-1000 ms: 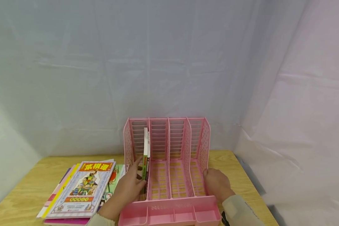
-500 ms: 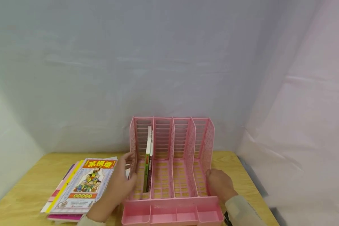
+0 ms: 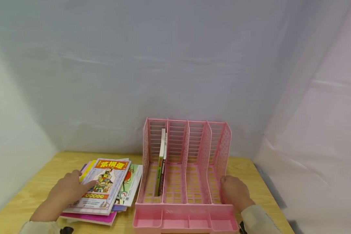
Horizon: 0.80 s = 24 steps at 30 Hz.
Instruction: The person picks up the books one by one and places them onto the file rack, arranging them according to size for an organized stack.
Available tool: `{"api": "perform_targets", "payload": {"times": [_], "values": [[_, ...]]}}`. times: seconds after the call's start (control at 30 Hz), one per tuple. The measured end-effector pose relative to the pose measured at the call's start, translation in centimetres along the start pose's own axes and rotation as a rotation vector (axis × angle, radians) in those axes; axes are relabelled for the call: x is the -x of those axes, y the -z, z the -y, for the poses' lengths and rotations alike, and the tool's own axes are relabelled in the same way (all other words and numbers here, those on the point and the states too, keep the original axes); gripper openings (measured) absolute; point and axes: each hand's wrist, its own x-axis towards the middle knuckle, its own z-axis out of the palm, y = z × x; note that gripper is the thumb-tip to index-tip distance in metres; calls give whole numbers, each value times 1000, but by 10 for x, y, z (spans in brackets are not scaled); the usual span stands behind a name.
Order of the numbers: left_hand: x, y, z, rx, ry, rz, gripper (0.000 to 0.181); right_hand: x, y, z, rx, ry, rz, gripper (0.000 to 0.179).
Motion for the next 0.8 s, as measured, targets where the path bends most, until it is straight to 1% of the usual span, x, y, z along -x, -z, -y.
{"api": "perform_targets", "payload": {"times": [0.07, 0.13, 0.23, 0.3, 0.4, 0.5, 0.57, 0.63, 0.7, 0.73, 0.77, 0.8], "values": [[-3, -1, 10, -25, 21, 36, 112, 2, 1, -1, 36, 38, -25, 36], [-5, -3, 17, -9, 47, 50, 114, 3, 3, -1, 53, 52, -32, 34], [-8, -6, 26, 67, 75, 83, 113, 4, 5, 0, 47, 40, -31, 35], [-11, -9, 32, 135, 88, 117, 110, 4, 6, -1, 42, 31, -28, 35], [-14, -10, 37, 221, 86, 152, 104, 3, 6, -2, 60, 42, -32, 32], [-15, -9, 40, 282, 77, 165, 91, 2, 6, -3, 84, 60, -32, 29], [-15, -8, 41, 296, 64, 168, 83, 2, 6, -4, 80, 56, -28, 28], [-14, -7, 42, 298, 58, 164, 76, 1, 6, -3, 59, 36, -27, 30], [-14, -5, 43, 286, 60, 157, 74, 1, 6, -3, 39, 28, -33, 32], [-13, -4, 43, 282, 64, 154, 73, 1, 5, -3, 39, 32, -34, 31], [-12, -3, 44, 275, 67, 149, 73, 2, 5, -3, 60, 58, -37, 28], [-11, -1, 44, 271, 71, 146, 73, 2, 5, -2, 67, 68, -39, 27]]}}
